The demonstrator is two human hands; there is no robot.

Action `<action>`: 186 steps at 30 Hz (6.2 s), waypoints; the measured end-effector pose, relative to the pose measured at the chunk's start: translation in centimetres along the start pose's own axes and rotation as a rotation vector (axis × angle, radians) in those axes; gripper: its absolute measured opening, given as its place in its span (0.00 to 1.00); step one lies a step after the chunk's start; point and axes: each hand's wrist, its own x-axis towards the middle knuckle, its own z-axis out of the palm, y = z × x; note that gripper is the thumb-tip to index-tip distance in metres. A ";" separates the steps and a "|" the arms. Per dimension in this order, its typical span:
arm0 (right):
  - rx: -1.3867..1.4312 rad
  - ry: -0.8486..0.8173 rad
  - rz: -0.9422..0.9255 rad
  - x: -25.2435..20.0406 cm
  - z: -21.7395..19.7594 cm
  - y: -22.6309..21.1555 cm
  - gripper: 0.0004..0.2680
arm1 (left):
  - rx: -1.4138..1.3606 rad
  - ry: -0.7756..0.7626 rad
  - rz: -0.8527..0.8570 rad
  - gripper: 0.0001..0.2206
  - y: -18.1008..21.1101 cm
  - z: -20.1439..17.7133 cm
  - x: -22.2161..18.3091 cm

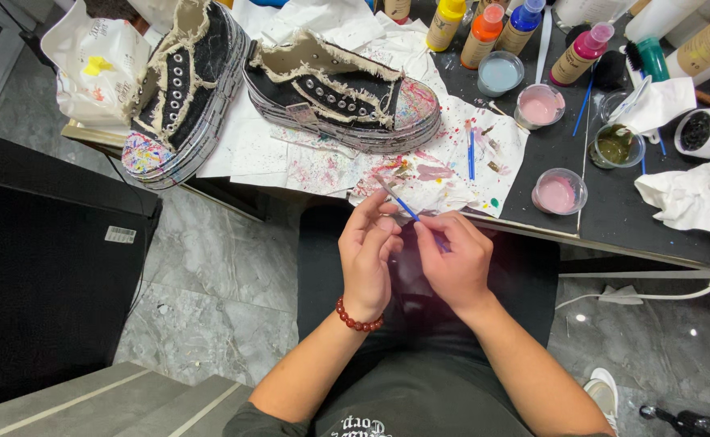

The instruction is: The person mixes various colors of paint in small cups and applies the paint to a pair of black platform sneakers using a thin brush.

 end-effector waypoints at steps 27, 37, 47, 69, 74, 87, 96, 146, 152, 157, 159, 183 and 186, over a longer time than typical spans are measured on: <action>-0.054 0.070 -0.063 -0.3 0.1 0.3 0.04 | 0.144 -0.074 0.077 0.25 -0.3 -0.5 0.1; 0.027 0.157 0.051 -1.3 -0.5 2.1 0.03 | 0.159 -0.288 0.167 0.26 -0.6 2.9 -0.1; 0.054 0.128 0.119 1.8 -0.7 2.8 0.02 | 0.426 -0.301 0.290 0.18 -0.8 3.2 -0.3; 0.357 0.059 0.413 -3.5 -1.3 3.7 0.04 | 0.385 -0.312 0.204 0.26 -1.2 3.3 -0.8; 0.265 0.076 0.310 -2.1 -0.8 4.0 0.05 | 0.461 -0.315 0.274 0.28 -0.7 3.3 0.0; 0.379 0.069 0.524 -1.6 -1.0 4.4 0.05 | 0.488 -0.152 0.367 0.18 0.8 1.3 -0.6; 0.578 0.100 0.616 -3.4 -4.4 4.9 0.05 | 1.196 -0.017 0.808 0.09 16.4 0.5 13.1; 0.813 -0.015 0.691 -6.5 -7.4 5.1 0.06 | 1.023 -0.244 0.683 0.04 22.2 3.3 21.9; 0.816 -0.016 0.705 -6.7 -7.4 5.2 0.06 | 1.032 -0.202 0.623 0.02 24.6 2.6 22.0; 0.839 -0.016 0.730 -6.8 -7.4 5.5 0.06 | 1.104 -0.350 0.690 0.02 26.1 1.8 22.2; 0.835 -0.018 0.725 -6.8 -7.4 5.6 0.06 | 1.166 -0.356 0.673 0.03 25.8 1.8 22.5; 0.807 -0.014 0.736 -6.3 -7.4 5.8 0.06 | 1.572 -0.678 0.557 0.11 15.8 5.0 24.3; 0.819 -0.024 0.735 -6.4 -7.4 5.7 0.06 | 1.574 -0.647 0.760 0.14 15.4 4.6 23.8</action>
